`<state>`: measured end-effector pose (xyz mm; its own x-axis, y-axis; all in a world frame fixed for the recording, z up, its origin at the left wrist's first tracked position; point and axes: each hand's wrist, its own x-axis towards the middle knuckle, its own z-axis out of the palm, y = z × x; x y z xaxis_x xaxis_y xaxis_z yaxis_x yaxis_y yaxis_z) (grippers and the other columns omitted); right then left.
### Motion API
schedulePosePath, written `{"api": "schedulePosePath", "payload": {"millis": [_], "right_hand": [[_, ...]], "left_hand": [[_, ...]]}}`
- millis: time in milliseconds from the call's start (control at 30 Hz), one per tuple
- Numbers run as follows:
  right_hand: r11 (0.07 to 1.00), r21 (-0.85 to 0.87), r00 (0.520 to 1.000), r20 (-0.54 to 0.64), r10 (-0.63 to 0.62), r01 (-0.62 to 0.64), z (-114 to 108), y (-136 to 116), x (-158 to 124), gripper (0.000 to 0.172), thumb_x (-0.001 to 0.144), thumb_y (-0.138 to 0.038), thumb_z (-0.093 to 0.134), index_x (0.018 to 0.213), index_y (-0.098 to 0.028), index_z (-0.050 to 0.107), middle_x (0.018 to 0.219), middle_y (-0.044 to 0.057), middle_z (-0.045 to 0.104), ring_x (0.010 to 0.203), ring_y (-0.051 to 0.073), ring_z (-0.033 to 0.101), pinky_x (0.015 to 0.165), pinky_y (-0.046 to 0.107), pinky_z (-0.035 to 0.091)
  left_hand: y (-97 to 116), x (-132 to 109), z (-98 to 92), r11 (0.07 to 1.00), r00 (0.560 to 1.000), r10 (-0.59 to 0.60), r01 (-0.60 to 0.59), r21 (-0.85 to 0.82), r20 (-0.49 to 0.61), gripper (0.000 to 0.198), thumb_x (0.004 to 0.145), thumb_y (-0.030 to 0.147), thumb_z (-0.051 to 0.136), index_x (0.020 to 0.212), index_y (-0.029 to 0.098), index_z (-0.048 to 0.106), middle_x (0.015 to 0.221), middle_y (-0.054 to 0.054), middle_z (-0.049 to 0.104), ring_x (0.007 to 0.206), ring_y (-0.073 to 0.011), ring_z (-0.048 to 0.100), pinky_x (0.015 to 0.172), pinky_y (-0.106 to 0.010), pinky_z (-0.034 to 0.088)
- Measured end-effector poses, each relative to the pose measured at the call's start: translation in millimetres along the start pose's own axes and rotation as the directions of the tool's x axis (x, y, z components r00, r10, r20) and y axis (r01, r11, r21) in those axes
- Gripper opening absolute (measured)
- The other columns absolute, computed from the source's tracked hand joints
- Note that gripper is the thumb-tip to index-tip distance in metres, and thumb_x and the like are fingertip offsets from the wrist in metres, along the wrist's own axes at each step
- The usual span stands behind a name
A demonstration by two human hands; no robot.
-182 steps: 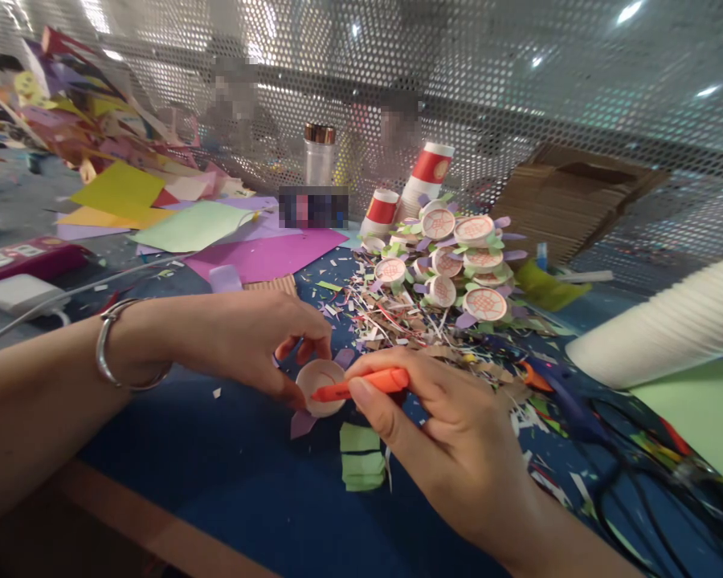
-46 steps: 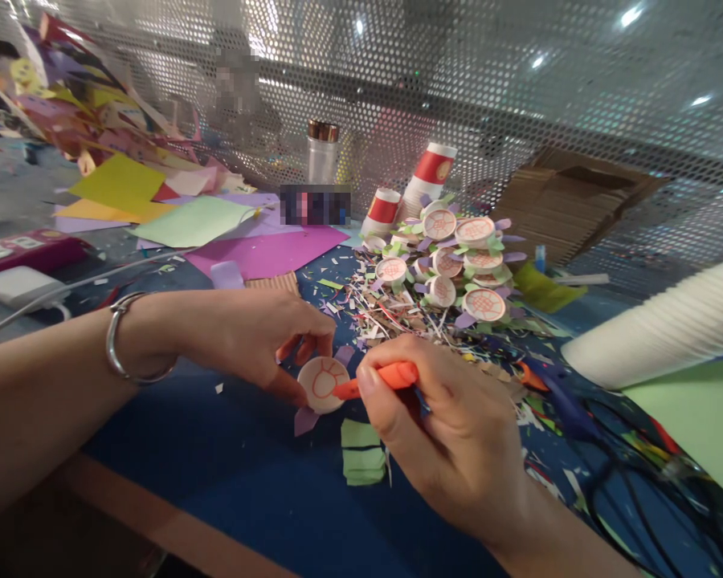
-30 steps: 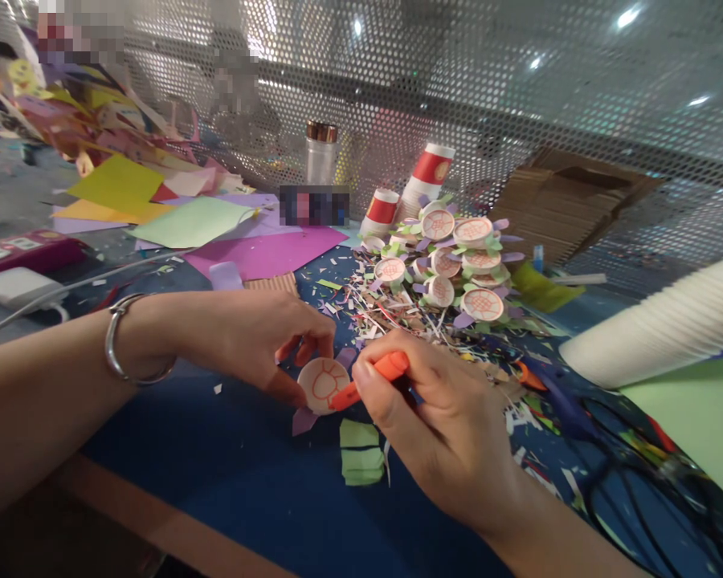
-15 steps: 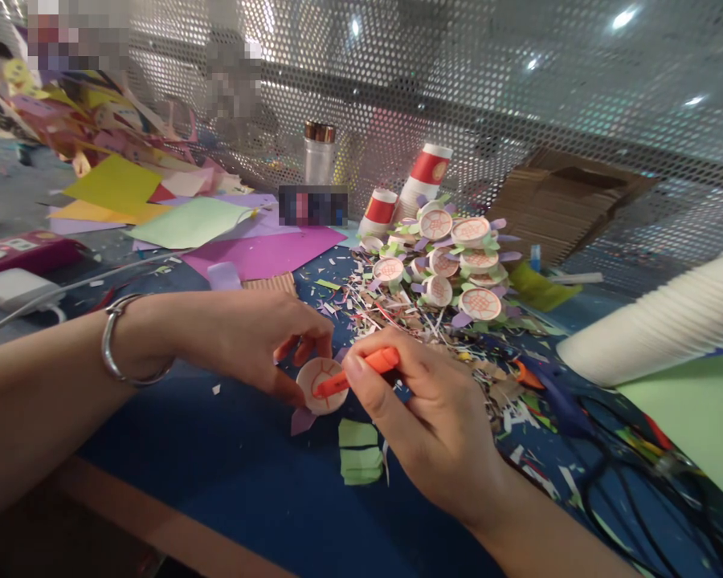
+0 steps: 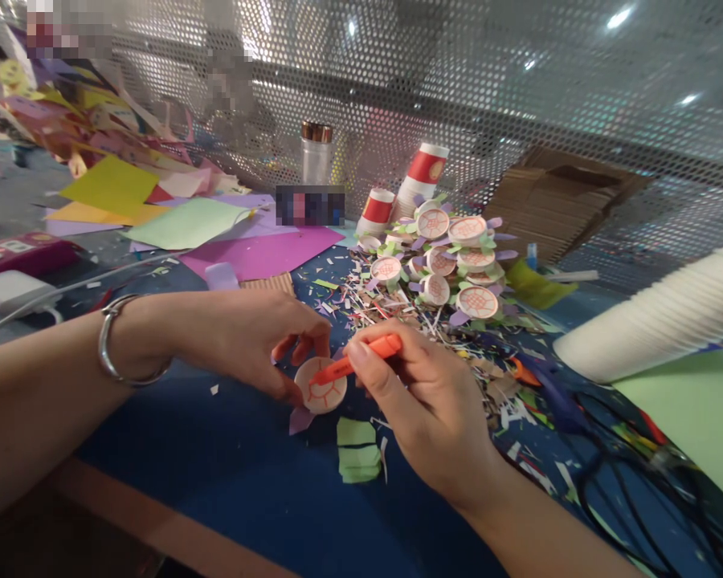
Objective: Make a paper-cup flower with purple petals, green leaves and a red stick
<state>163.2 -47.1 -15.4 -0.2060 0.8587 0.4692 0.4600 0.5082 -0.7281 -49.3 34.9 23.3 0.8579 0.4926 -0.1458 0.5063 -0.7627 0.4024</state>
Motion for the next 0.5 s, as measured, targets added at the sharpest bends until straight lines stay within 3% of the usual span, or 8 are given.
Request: {"api": "schedulePosePath", "payload": {"millis": [500], "right_hand": [[1.0,-0.019,0.998,0.059,-0.008,0.01,3.4,-1.2,0.6,0.012,0.1,-0.025,0.057,0.095,-0.026,0.068,0.08,-0.006,0.068,0.065,0.008,0.063,0.065,0.022,0.05]], "left_hand": [[2.2,-0.4,-0.6,1.0,1.0,0.005,-0.005,-0.001,-0.002,0.028,0.073,0.039,0.073,0.093,0.02,0.067,0.084,0.001,0.07,0.068,-0.0136,0.059,0.056,-0.024,0.037]]}}
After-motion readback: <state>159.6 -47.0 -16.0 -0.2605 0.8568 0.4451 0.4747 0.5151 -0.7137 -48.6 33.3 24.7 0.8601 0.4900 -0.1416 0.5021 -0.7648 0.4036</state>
